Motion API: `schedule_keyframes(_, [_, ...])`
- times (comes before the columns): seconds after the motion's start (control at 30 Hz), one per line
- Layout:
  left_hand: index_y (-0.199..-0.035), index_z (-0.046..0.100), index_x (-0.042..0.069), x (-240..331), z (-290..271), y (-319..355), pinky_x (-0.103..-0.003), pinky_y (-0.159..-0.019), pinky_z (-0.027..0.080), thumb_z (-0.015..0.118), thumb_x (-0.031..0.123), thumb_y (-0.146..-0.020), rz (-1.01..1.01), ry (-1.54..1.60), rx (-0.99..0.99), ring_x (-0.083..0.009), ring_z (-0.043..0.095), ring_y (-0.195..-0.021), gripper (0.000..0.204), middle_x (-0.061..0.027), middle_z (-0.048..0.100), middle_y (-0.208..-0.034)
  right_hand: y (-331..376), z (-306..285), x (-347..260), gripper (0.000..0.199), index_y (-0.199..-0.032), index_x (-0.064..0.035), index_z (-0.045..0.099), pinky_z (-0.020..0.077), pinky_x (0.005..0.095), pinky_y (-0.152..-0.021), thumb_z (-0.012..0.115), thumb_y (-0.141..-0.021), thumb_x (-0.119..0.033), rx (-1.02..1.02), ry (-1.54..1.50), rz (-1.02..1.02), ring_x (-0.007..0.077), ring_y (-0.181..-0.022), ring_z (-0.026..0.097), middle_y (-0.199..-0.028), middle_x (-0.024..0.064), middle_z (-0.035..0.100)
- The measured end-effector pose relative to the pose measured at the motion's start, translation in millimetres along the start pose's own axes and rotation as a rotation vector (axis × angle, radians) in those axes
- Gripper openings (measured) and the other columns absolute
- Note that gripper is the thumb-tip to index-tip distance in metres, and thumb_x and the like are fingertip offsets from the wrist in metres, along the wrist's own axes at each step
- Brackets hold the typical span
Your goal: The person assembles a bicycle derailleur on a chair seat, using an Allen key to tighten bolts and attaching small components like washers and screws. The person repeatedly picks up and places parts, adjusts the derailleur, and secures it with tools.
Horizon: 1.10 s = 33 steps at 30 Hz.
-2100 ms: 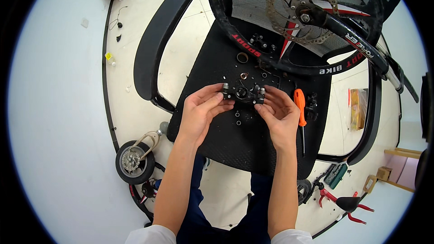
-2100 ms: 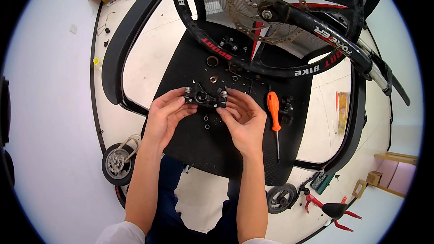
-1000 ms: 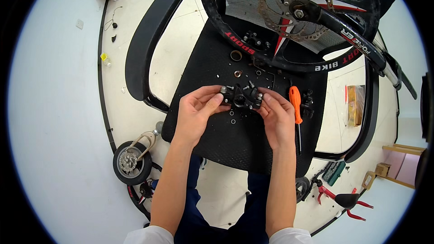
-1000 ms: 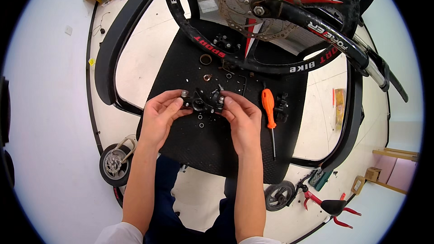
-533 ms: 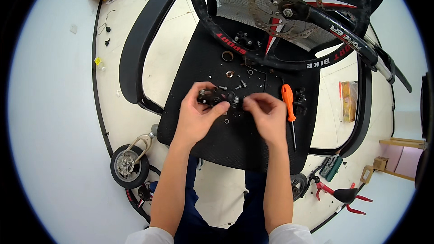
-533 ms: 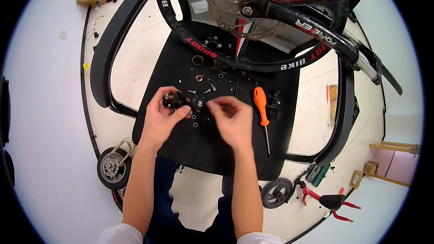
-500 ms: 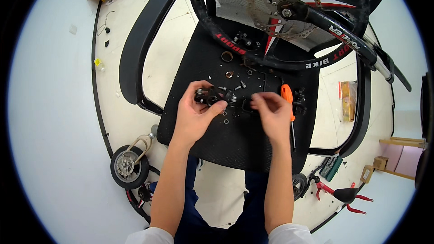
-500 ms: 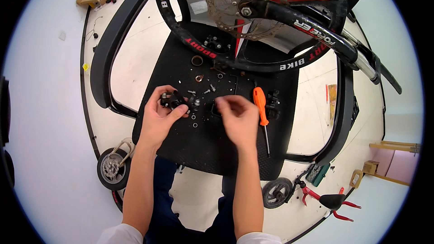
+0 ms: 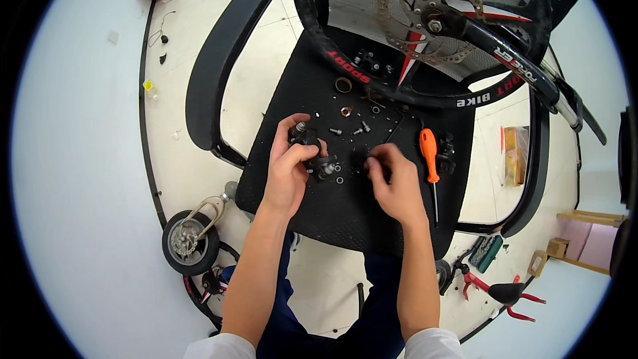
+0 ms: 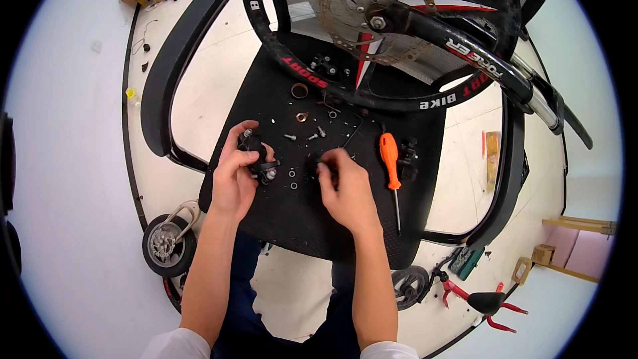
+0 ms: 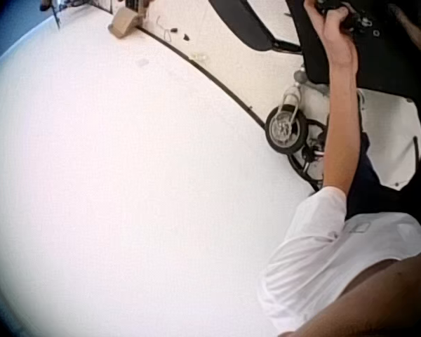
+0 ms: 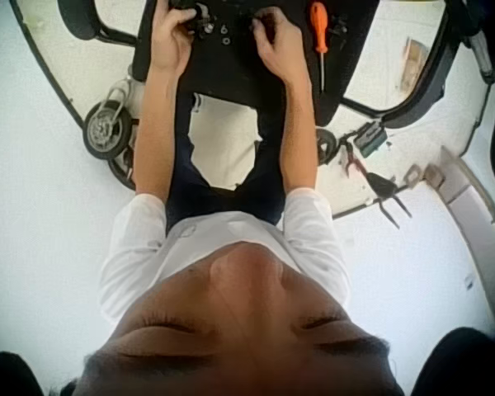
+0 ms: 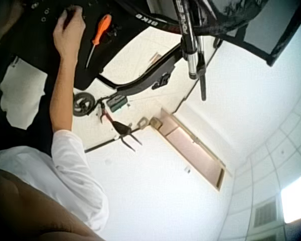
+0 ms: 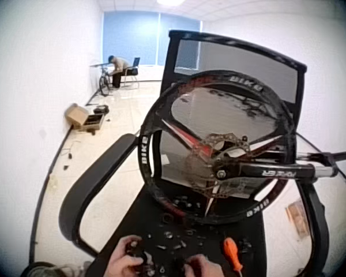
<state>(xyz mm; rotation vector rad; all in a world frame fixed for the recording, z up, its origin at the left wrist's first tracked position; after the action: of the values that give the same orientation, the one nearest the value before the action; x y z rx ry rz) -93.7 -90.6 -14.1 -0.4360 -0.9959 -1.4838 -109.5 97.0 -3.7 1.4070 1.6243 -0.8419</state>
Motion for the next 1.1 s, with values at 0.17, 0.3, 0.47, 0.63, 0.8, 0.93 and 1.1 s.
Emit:
schedule_keyframes(0.17, [-0.115, 0.045, 0.006, 4.2, -9.3, -0.5, -0.028, -0.053, 0.046, 0.06, 0.009, -0.084, 0.087, -0.127, 0.079, -0.0116, 0.052, -0.063, 0.034, -0.0041, 0.048, -0.077, 23.8, 25.8, -8.2, 0.014, -0.099, 0.0004, 0.055, 0.0337, 0.0206, -0.049, 0.056, -0.098, -0.014, -0.219, -0.644, 0.356, 0.0031, -0.056, 0.041, -0.068, -0.0027, 0.047])
schedule_keyframes(0.3, [-0.097, 0.048, 0.008, 10.0, -12.0, -0.8, -0.02, -0.05, 0.039, 0.072, 0.014, -0.085, 0.265, -0.394, 0.168, -0.0037, 0.046, -0.065, 0.027, 0.0024, 0.045, -0.08, 32.9, 48.0, -26.4, 0.016, -0.097, -0.0007, 0.059, 0.0341, 0.024, -0.048, 0.056, -0.099, -0.016, -0.273, -0.445, 0.266, 0.0063, -0.052, 0.043, -0.061, 0.0008, 0.049])
schedule_keyframes(0.47, [-0.096, 0.048, 0.005, 7.2, -9.0, -2.4, -0.023, -0.062, 0.04, 0.074, 0.019, -0.084, 0.243, -0.458, 0.178, -0.0074, 0.042, -0.072, 0.032, 0.0012, 0.043, -0.081, 28.2, 49.1, -28.8, 0.018, -0.095, 0.0008, 0.061, 0.0361, 0.0276, -0.051, 0.056, -0.098, -0.016, -0.209, -0.277, 0.16, 0.0097, -0.053, 0.046, -0.059, 0.0067, 0.052])
schedule_keyframes(0.63, [-0.097, 0.048, 0.004, 24.7, 3.8, 2.8, -0.023, -0.061, 0.041, 0.074, 0.019, -0.084, 0.434, -0.702, 0.14, -0.0088, 0.046, -0.069, 0.033, -0.0016, 0.046, -0.077, 27.8, 48.9, -17.3, 0.021, -0.094, 0.0023, 0.061, 0.0361, 0.0273, -0.05, 0.055, -0.098, -0.017, -0.219, -0.26, 0.228, 0.0093, -0.052, 0.046, -0.058, 0.0049, 0.052])
schedule_keyframes(0.8, [-0.095, 0.047, 0.005, 28.1, 14.2, 10.5, -0.023, -0.06, 0.04, 0.073, 0.015, -0.085, 0.432, -0.729, 0.124, -0.0078, 0.045, -0.064, 0.031, -0.0008, 0.047, -0.072, 30.1, 56.8, -11.0, 0.025, -0.088, 0.0023, 0.061, 0.0335, 0.0262, -0.046, 0.054, -0.099, -0.019, -0.273, -0.358, 0.302, 0.0079, -0.048, 0.044, -0.055, 0.0007, 0.05])
schedule_keyframes(0.93, [-0.095, 0.048, 0.003, 38.2, 18.4, 13.8, -0.026, -0.051, 0.042, 0.074, 0.022, -0.086, 0.616, -0.811, 0.132, -0.0093, 0.049, -0.053, 0.033, -0.0022, 0.051, -0.061, 36.0, 69.0, -5.3, 0.03, -0.083, 0.0006, 0.059, 0.0303, 0.0243, -0.043, 0.052, -0.1, -0.022, -0.357, -0.451, 0.446, 0.0054, -0.046, 0.042, -0.053, -0.0019, 0.047])
schedule_keyframes(1.1, [-0.087, 0.05, 0.002, 28.5, 4.0, 8.5, -0.024, -0.051, 0.041, 0.064, 0.02, -0.093, 0.482, -0.662, 0.177, -0.0076, 0.051, -0.054, 0.023, -0.0026, 0.052, -0.066, 35.9, 75.7, -22.0, 0.03, -0.084, 0.0035, 0.056, 0.0405, 0.0339, -0.049, 0.048, -0.101, -0.019, -0.315, -0.232, 0.24, 0.0254, -0.048, 0.054, -0.056, 0.0106, 0.056])
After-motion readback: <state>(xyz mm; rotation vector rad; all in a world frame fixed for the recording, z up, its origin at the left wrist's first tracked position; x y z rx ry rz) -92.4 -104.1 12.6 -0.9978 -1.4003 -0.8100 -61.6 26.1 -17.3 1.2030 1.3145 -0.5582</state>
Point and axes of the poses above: each hand's wrist, its own y-axis away from the middle knuckle, its own z-axis out of the palm, x = y × z, the point moved 10 cm from there along -y, towards the middle knuckle
